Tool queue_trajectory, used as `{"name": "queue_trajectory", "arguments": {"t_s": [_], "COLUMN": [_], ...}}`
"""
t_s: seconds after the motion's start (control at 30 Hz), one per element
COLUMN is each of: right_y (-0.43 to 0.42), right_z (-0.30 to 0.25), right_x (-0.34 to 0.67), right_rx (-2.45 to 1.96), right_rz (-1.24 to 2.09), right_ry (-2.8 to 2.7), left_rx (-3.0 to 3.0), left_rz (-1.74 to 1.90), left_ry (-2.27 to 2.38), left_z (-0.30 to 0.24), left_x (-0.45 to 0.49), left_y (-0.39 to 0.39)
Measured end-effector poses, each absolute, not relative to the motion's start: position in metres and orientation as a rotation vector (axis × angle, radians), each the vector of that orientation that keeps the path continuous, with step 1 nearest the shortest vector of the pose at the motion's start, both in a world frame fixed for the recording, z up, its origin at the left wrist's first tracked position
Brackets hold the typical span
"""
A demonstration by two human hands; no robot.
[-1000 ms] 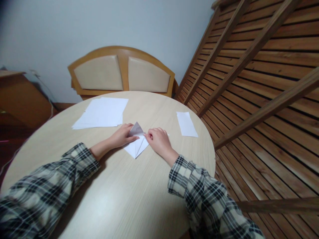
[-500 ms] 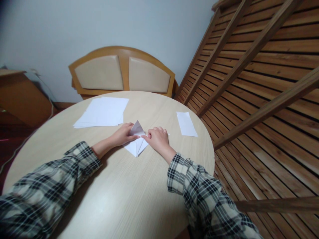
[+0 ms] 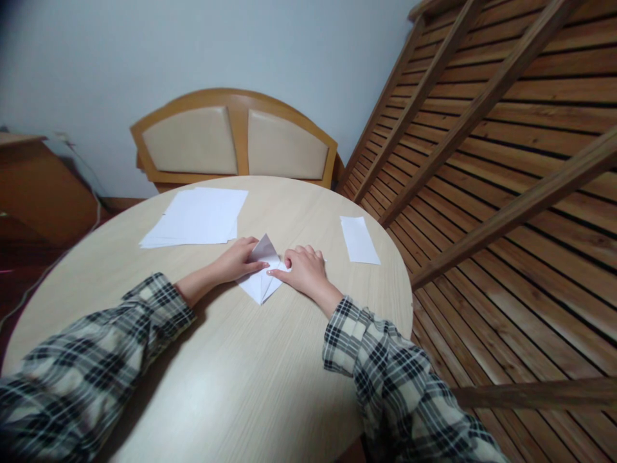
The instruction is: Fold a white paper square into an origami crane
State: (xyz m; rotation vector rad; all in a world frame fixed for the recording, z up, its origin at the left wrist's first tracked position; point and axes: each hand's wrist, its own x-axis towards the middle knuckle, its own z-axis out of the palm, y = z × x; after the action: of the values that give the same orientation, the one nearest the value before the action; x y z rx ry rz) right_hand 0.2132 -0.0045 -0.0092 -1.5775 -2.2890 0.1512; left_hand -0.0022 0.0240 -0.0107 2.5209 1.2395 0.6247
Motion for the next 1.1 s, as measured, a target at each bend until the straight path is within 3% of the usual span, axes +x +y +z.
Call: {"name": "queue_trajectory", "arguments": {"t_s": [1.1], "right_y": [-0.032], "right_z": [0.011], "right_x": [0.207], "right_rx": [-1.369], "right_rz": [0.289], "right_ry": [-2.554], "left_rx": [2.556], "left_rz": [0.629], "left_ry": [1.185], "left_z": [-0.015], "left_x": [-0.005], "left_y": [0.028]}}
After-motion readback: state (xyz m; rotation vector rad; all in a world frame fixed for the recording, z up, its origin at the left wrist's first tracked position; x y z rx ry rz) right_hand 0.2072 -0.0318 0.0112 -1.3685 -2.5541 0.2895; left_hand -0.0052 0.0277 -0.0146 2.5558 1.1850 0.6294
